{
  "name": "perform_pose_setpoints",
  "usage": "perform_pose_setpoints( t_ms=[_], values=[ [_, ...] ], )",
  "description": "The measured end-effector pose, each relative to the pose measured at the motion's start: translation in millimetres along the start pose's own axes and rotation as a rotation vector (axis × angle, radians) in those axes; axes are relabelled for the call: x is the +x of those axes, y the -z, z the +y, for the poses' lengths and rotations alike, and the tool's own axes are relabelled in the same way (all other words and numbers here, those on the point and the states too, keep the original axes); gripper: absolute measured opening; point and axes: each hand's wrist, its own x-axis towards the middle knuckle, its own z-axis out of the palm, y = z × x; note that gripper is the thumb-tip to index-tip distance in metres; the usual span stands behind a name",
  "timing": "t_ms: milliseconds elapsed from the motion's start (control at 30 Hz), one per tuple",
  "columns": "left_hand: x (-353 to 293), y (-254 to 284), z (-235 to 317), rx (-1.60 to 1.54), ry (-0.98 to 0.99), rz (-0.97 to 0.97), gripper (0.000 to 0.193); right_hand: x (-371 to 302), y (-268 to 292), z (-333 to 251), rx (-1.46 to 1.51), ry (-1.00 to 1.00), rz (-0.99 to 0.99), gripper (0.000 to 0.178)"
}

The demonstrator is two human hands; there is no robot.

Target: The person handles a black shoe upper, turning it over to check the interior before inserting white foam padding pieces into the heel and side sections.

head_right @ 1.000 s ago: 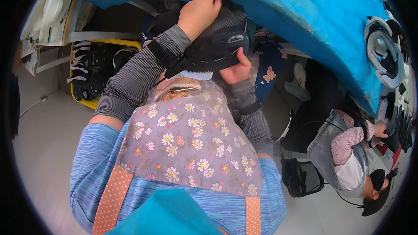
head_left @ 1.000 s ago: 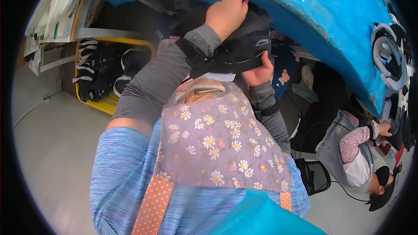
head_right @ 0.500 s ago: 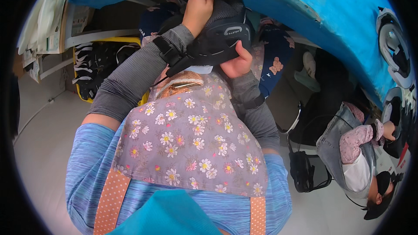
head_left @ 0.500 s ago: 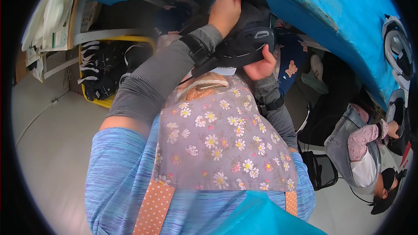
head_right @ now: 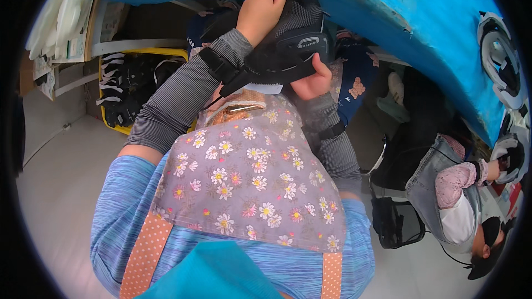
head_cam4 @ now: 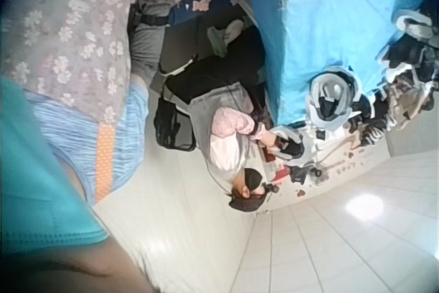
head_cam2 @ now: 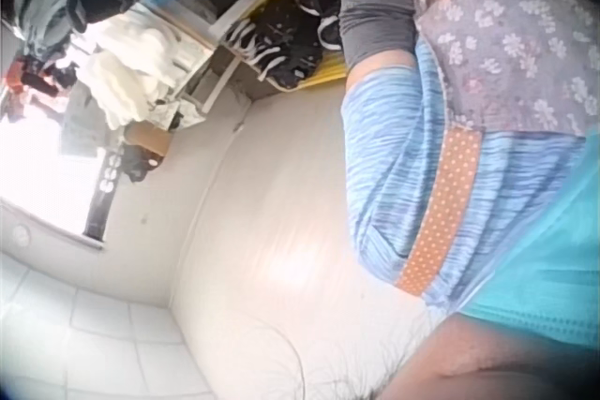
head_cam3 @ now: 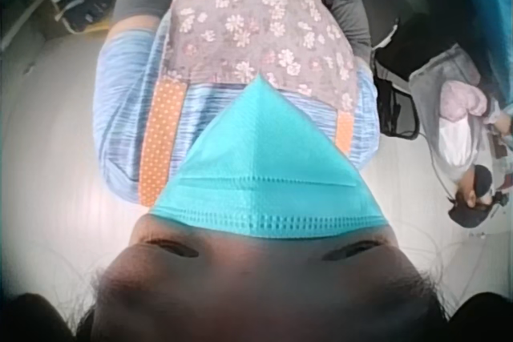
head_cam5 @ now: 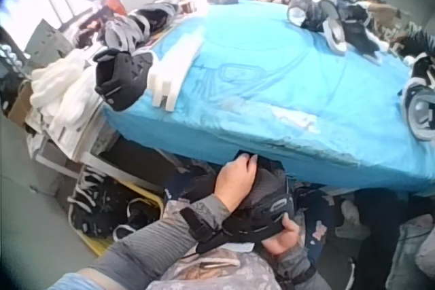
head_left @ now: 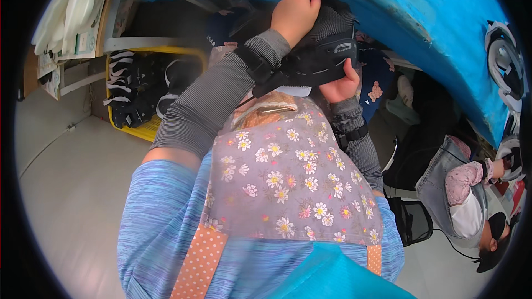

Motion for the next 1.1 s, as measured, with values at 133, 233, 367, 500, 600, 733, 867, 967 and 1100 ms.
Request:
perform_pose_setpoints(
  t_ms=[133,233,367,500,600,733,867,967,1100],
  values=[
    [0,-15,-12,-0.008,0.024,-0.014,0.035,5,9,3,0.052,-0.053,0.001,0.065],
    [1,-24,-23,-0.111,-0.047,0.029,0.035,6,14,5,0.005,-0.058,0.026,0.069],
    [2,-37,-27,-0.133,-0.078,0.056,0.035,6,18,8,-0.011,-0.059,0.025,0.071],
    [2,-36,-28,-0.105,-0.044,0.055,0.034,7,22,6,-0.009,-0.094,-0.012,0.069],
    [-3,-31,-26,-0.098,-0.022,0.079,0.034,8,14,5,-0.066,-0.064,0.008,0.068],
    [-2,-16,-18,-0.037,0.009,0.051,0.036,3,1,0,-0.022,-0.050,-0.028,0.065],
    [0,-10,-8,-0.023,-0.017,0.022,0.038,-1,6,2,0.011,-0.011,-0.001,0.065],
    [3,-16,-11,0.019,-0.024,0.002,0.037,0,3,0,-0.039,0.007,0.004,0.063],
    [4,-27,-21,-0.048,-0.001,0.020,0.036,4,6,-3,-0.054,-0.026,0.039,0.060]
  ],
)
